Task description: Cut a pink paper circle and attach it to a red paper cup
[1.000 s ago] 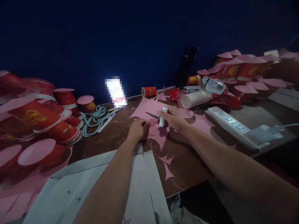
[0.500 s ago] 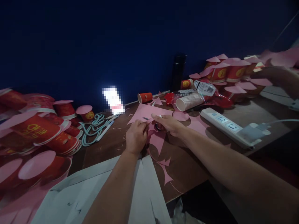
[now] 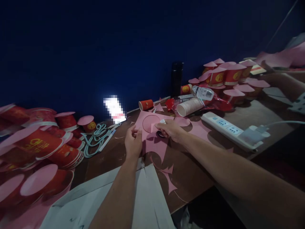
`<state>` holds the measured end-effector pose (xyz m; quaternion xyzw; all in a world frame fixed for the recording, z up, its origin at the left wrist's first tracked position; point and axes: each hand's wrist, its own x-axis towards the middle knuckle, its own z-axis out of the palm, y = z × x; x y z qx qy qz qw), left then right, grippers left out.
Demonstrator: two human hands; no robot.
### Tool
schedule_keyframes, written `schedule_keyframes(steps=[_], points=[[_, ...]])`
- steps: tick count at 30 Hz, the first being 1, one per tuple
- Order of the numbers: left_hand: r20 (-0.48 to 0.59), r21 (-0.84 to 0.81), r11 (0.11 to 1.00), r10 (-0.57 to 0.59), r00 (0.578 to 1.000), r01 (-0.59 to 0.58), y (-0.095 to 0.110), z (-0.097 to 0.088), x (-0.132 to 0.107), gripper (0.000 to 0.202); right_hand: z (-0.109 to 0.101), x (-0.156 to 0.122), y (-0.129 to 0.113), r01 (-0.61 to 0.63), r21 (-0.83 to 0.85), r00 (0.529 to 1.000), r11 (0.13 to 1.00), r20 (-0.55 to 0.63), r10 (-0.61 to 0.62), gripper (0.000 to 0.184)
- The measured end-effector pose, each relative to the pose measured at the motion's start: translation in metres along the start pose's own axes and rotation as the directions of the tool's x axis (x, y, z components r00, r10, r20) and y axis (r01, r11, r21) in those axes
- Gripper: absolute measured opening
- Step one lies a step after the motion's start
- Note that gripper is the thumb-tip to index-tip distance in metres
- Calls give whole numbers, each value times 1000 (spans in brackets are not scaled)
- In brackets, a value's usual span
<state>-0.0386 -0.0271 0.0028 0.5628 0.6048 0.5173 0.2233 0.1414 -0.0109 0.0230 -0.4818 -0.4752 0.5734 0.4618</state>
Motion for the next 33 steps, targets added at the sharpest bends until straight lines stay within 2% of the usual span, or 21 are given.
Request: schedule_keyframes(steps=[3,6,8,10,19,27,33], points=[[145,-74,982,-160,976,172,-2,2,1,46,0,1,4,22,-23,1000,999,3,-22,29],[271,-163,935,-263,926,314,-3,6,-1,43,1,1,6,49,-69,999,996,16,-48,29],[339,-230,899,-286,896,373,-2,7,-3,40,1,1,6,62,-107,998,992,10,-61,29],[375,-274,879,-277,885,391,0,8,-4,37,1,0,6,74,-141,997,987,-3,-75,28],[399,-332,823,-320,859,460,8,8,-7,38,0,1,10,121,-271,988,955,-58,-142,28],[394,-322,841,-299,869,435,3,8,-6,37,2,-4,4,152,-391,979,908,-68,-194,27],[408,-313,836,-310,859,450,4,9,-8,40,3,-5,4,197,-417,961,887,-97,-259,25]])
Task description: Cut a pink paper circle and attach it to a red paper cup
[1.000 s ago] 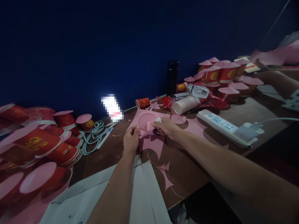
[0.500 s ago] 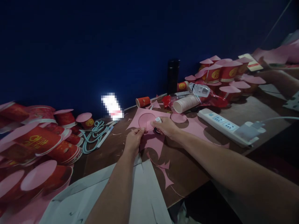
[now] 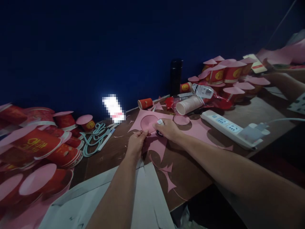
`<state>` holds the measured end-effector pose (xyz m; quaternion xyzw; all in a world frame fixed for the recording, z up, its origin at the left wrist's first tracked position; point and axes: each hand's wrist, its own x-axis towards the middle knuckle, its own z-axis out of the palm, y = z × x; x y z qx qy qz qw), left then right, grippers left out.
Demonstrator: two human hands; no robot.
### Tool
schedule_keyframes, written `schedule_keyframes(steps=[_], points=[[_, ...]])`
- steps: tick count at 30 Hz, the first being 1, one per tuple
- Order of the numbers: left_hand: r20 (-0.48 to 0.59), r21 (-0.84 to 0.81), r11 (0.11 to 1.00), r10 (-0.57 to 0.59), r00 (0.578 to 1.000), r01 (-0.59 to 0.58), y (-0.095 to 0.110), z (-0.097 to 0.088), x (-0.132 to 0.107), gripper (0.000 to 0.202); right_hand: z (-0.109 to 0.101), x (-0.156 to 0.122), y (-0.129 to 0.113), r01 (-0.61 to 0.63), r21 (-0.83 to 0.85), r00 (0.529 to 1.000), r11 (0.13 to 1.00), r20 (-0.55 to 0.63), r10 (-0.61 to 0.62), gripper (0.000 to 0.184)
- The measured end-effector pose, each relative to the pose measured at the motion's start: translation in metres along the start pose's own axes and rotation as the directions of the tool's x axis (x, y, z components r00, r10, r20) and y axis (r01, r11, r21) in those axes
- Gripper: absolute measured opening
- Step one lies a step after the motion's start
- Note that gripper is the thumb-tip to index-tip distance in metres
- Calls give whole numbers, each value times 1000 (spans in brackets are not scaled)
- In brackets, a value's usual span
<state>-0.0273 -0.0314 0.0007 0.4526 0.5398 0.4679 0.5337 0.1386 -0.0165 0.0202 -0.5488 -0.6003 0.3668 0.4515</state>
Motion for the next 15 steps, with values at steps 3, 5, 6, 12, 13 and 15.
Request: schedule_keyframes(steps=[3,5,6,12,13,15], points=[[10,-3,1000,-11,1000,11,1,1,-1,40,0,-1,-1,16,-18,1000,1000,1,-16,25],[17,2,1000,-15,1000,15,1,1,-2,41,0,-2,-3,28,-44,1000,999,1,-28,26],[19,8,1000,-15,1000,14,1,1,-1,41,0,-2,-3,34,-54,999,998,1,-34,26],[-7,75,997,12,1000,-11,-5,0,3,42,2,-4,-4,-20,-4,1000,1000,22,20,24],[-11,72,997,25,1000,-24,-5,0,3,42,3,-4,-3,-42,27,999,999,24,41,24],[-15,53,997,48,999,-48,-5,0,4,41,5,-2,-1,-71,114,997,991,31,68,24]])
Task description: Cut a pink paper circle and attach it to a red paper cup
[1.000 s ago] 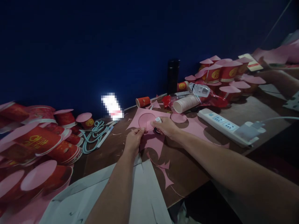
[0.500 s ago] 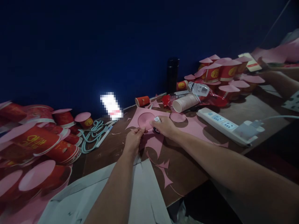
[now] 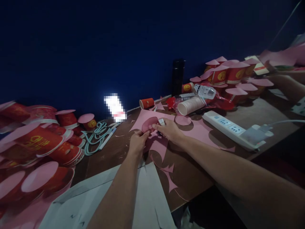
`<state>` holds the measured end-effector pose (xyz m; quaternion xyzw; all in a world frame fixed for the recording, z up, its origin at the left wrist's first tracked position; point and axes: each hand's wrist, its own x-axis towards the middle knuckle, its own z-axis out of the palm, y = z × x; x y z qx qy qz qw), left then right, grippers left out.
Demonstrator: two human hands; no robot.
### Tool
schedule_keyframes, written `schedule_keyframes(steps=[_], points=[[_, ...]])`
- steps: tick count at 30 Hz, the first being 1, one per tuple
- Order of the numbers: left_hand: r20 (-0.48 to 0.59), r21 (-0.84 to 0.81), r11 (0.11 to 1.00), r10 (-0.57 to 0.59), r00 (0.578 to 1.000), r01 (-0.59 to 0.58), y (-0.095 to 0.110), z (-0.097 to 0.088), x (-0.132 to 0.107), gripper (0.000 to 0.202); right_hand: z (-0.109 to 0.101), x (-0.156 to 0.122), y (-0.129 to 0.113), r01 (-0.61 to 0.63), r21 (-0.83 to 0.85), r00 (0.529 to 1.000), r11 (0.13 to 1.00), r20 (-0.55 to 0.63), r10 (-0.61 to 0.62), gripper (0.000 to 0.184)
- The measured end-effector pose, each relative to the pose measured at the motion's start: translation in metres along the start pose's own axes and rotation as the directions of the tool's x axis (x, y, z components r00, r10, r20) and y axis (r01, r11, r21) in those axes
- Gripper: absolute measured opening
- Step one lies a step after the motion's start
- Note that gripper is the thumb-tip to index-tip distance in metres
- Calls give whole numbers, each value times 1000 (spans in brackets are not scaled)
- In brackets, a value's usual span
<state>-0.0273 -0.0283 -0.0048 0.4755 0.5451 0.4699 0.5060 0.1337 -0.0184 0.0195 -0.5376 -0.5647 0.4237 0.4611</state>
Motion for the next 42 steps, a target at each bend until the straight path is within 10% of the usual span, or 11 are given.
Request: schedule_keyframes(steps=[9,16,42], points=[[-14,82,996,-37,999,38,5,2,-5,41,4,0,-1,-69,375,996,924,81,42,52],[8,124,991,-55,998,53,5,4,-7,39,8,-3,1,-45,231,997,972,79,28,26],[33,277,960,24,999,-32,12,6,-11,34,7,-10,-14,-45,201,995,978,-83,63,44]])
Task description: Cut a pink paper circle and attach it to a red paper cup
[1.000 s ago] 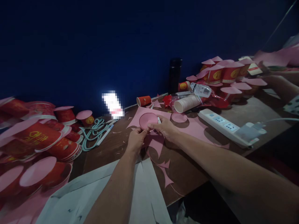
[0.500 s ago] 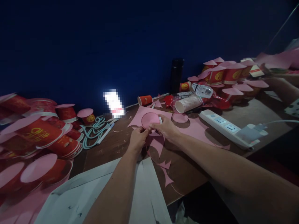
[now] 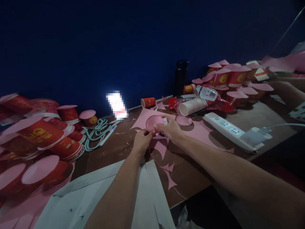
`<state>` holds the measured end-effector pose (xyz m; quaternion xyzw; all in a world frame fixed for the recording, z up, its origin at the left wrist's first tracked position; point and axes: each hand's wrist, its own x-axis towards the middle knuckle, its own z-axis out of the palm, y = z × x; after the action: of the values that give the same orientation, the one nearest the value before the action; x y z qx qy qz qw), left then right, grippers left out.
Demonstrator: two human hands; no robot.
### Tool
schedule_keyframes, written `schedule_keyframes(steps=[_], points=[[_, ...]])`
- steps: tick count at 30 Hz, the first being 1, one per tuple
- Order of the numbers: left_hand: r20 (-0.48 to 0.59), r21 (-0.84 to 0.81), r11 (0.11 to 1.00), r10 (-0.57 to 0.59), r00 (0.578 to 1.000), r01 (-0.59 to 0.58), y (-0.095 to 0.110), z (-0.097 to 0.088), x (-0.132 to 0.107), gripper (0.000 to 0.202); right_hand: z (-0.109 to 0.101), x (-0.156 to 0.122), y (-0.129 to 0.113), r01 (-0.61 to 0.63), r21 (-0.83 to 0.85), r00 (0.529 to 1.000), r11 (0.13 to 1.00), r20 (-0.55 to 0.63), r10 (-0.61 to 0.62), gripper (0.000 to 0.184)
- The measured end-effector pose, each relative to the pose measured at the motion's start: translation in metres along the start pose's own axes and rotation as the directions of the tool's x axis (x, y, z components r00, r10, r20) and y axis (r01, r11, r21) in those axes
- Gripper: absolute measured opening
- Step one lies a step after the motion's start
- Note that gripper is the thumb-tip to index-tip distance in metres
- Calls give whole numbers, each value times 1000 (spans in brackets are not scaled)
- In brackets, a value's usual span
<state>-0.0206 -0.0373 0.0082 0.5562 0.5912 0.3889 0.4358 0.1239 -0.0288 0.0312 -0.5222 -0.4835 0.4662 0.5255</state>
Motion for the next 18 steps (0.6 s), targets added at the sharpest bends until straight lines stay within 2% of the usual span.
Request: schedule_keyframes(steps=[8,11,14,18], points=[[-23,-100,995,-12,1000,9,-4,1,1,32,0,3,7,8,51,1000,999,28,-10,46],[-88,-127,992,-30,996,19,-7,2,3,31,-1,6,11,23,106,999,994,38,-27,47],[-166,-73,997,-26,986,14,-6,1,5,33,-2,9,12,35,180,999,983,2,-36,42],[-240,5,1000,23,970,-23,-2,-3,4,35,-4,14,8,-100,334,994,937,-1,106,35]])
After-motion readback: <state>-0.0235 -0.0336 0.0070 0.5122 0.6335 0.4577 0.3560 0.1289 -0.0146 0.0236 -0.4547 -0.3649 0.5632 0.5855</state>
